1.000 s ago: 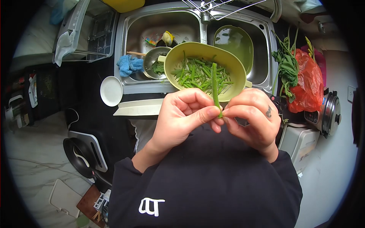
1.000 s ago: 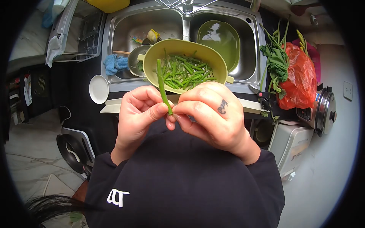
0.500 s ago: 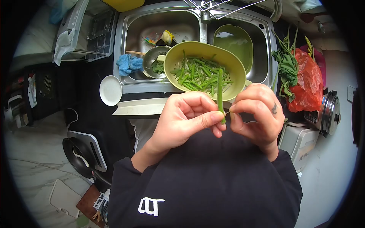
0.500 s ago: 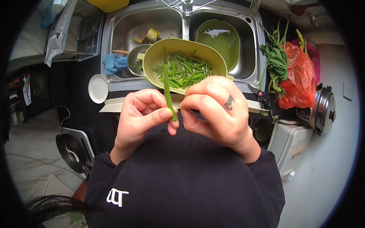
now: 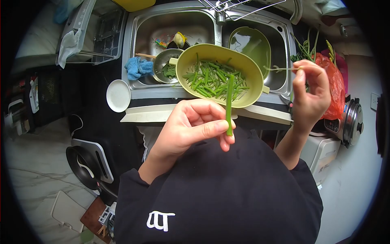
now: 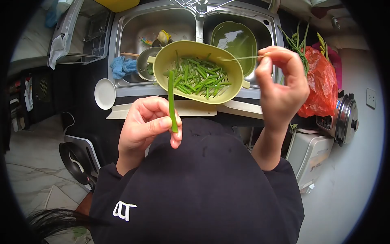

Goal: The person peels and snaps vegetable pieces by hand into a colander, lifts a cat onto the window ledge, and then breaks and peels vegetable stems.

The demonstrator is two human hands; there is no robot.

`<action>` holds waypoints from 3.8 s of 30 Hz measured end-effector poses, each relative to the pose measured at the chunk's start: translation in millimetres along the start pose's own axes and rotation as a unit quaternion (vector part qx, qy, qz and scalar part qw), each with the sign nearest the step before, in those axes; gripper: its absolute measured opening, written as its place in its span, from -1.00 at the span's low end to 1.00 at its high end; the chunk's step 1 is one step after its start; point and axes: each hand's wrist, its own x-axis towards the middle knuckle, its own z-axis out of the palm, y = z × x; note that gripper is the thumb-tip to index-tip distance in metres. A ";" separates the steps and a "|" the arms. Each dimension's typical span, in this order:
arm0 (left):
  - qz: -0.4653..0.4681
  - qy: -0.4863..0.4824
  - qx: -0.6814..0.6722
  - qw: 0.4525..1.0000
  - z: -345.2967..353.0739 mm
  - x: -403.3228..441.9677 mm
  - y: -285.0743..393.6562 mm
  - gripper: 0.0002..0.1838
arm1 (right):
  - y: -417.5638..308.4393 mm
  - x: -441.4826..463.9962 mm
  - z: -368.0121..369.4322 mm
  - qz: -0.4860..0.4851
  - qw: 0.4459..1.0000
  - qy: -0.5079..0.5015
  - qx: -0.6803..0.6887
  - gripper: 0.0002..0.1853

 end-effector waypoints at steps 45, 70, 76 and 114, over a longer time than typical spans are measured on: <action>0.166 0.105 0.198 0.961 5.0 -3.1 -3.9 -0.87 | -65.2 -22.8 21.5 -0.135 0.942 -0.306 -0.029 -0.75; 0.101 0.070 -0.065 0.990 -67.6 -37.2 20.0 -0.83 | -38.1 55.8 119.7 -0.051 0.986 -0.152 0.053 -0.93; 0.120 0.084 -0.135 0.980 -75.1 -37.5 25.0 -0.78 | -71.5 15.0 123.5 -0.118 0.944 -0.298 0.078 -0.82; 0.139 0.095 -0.113 0.979 -46.4 -30.0 13.8 -0.87 | -91.9 -7.3 96.6 -0.323 0.891 -0.319 0.017 -0.75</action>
